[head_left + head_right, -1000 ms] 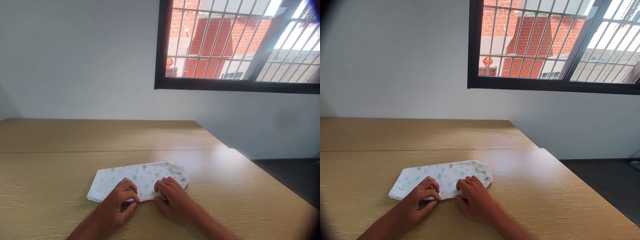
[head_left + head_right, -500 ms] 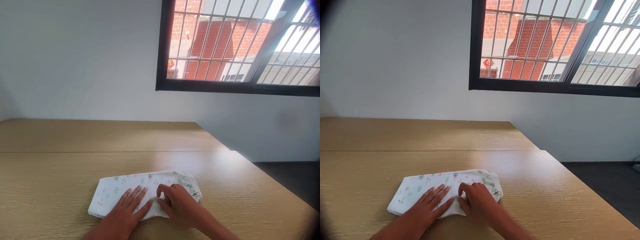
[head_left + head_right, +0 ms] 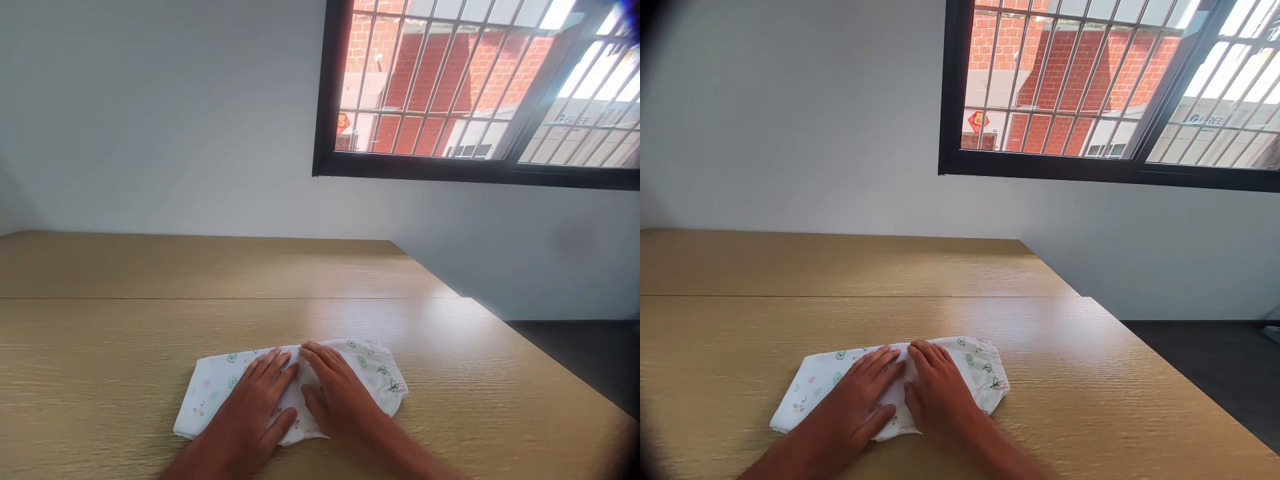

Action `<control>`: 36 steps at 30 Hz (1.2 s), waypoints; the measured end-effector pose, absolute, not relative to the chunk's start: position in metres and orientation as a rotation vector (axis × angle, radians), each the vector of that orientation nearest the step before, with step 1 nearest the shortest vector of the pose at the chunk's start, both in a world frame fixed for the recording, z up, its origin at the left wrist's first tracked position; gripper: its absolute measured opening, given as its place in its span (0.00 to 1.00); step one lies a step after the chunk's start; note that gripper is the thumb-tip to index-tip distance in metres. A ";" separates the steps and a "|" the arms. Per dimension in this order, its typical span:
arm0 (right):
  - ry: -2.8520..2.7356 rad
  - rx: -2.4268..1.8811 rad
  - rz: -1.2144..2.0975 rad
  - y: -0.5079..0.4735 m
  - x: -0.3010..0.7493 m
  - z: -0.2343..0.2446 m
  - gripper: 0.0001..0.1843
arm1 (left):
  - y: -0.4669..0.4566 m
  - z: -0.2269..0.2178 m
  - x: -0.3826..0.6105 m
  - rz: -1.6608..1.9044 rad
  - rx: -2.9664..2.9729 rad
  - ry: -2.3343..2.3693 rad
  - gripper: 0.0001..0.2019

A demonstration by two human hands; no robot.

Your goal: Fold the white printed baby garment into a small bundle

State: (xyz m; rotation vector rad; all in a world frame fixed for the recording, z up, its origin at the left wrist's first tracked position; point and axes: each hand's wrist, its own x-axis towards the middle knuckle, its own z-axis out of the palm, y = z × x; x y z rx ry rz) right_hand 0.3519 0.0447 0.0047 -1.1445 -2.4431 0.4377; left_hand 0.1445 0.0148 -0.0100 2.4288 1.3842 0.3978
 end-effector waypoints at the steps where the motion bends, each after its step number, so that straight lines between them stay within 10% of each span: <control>1: -2.484 -1.157 0.445 0.044 0.352 0.006 0.32 | 0.015 -0.014 0.143 0.388 2.448 1.387 0.31; 36: -2.646 -1.369 0.521 0.041 0.369 0.011 0.43 | 0.016 -0.032 0.127 0.359 2.522 1.583 0.37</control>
